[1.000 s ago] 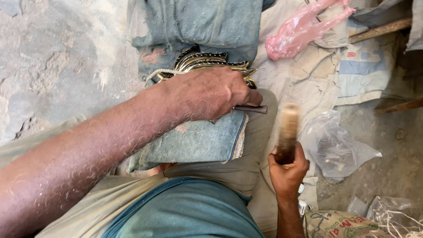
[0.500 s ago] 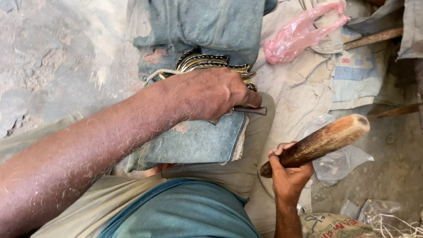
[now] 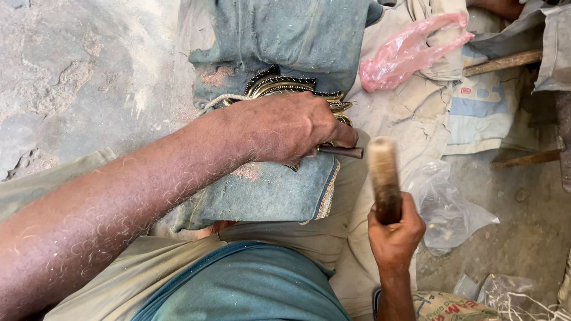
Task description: The person uses a chisel and wooden mallet to emboss or shape a silver-colored metal decorative piece with a leaf-like pattern. The piece rests on a folded cloth on the person's lap while they repeatedly strike the chisel to refine the surface details.
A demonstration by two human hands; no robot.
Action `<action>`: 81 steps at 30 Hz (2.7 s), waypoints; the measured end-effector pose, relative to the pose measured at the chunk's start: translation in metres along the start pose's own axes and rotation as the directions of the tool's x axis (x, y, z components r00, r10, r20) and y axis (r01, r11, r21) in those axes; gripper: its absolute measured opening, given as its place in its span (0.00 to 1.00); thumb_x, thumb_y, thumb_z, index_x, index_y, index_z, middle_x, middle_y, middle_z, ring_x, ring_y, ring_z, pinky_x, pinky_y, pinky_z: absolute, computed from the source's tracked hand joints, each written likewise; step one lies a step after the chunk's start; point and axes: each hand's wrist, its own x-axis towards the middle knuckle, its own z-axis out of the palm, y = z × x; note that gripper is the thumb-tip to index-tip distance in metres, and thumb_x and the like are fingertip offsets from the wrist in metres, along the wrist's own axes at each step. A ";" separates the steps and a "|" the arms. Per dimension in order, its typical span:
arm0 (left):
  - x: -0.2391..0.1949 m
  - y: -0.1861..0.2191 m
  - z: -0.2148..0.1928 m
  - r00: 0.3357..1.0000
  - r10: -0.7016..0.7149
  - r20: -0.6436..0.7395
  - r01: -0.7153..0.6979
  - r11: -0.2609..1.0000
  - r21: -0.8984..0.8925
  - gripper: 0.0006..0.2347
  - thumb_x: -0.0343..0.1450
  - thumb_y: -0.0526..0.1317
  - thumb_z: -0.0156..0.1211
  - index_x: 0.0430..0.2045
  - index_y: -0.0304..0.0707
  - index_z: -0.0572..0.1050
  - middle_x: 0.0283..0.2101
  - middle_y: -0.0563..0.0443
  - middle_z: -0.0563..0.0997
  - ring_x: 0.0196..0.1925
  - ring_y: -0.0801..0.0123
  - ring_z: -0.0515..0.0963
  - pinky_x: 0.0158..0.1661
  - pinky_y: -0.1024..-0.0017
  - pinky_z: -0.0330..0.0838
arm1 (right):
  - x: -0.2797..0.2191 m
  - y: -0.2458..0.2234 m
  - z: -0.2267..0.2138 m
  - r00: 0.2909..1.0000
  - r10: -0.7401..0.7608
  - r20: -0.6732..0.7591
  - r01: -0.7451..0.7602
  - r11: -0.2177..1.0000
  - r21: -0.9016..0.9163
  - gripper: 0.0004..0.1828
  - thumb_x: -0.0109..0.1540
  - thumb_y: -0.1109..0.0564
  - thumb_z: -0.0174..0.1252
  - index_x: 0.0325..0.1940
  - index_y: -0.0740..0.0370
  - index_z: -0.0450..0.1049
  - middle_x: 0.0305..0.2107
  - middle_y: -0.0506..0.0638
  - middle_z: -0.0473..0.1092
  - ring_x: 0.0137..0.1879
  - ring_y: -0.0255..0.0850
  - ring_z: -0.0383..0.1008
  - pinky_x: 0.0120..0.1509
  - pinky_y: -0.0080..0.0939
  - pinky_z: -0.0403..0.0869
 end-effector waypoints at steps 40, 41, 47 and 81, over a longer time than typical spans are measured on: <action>-0.017 -0.008 -0.005 0.998 -0.008 -0.059 0.006 0.999 -0.040 0.24 0.62 0.34 0.69 0.54 0.47 0.75 0.32 0.40 0.84 0.38 0.46 0.84 0.36 0.52 0.76 | 0.034 -0.017 -0.020 0.987 -0.146 0.073 0.157 0.975 -0.159 0.14 0.58 0.73 0.64 0.44 0.66 0.70 0.35 0.48 0.74 0.41 0.32 0.73 0.49 0.34 0.73; -0.019 -0.008 -0.005 0.998 -0.024 -0.056 0.020 0.998 -0.059 0.24 0.62 0.34 0.68 0.55 0.48 0.74 0.32 0.41 0.84 0.38 0.46 0.84 0.36 0.52 0.76 | 0.035 -0.018 -0.020 0.984 -0.140 0.107 0.155 0.977 -0.147 0.13 0.59 0.73 0.63 0.43 0.66 0.71 0.35 0.48 0.74 0.41 0.33 0.73 0.49 0.34 0.73; -0.022 -0.009 -0.006 0.997 0.004 -0.081 -0.011 0.996 -0.084 0.24 0.63 0.33 0.69 0.55 0.48 0.74 0.32 0.41 0.84 0.38 0.47 0.84 0.35 0.52 0.76 | 0.040 -0.022 -0.021 0.990 -0.114 0.077 0.114 0.993 0.004 0.15 0.59 0.71 0.62 0.48 0.66 0.69 0.37 0.46 0.73 0.43 0.31 0.75 0.52 0.33 0.77; -0.031 -0.031 0.000 0.980 0.078 -0.182 -0.105 0.984 -0.146 0.23 0.62 0.34 0.71 0.53 0.43 0.73 0.33 0.43 0.84 0.41 0.50 0.85 0.39 0.53 0.76 | 0.058 -0.059 -0.033 0.959 -0.220 0.180 0.266 0.917 -0.296 0.16 0.58 0.73 0.64 0.46 0.66 0.71 0.34 0.49 0.73 0.41 0.35 0.74 0.48 0.37 0.75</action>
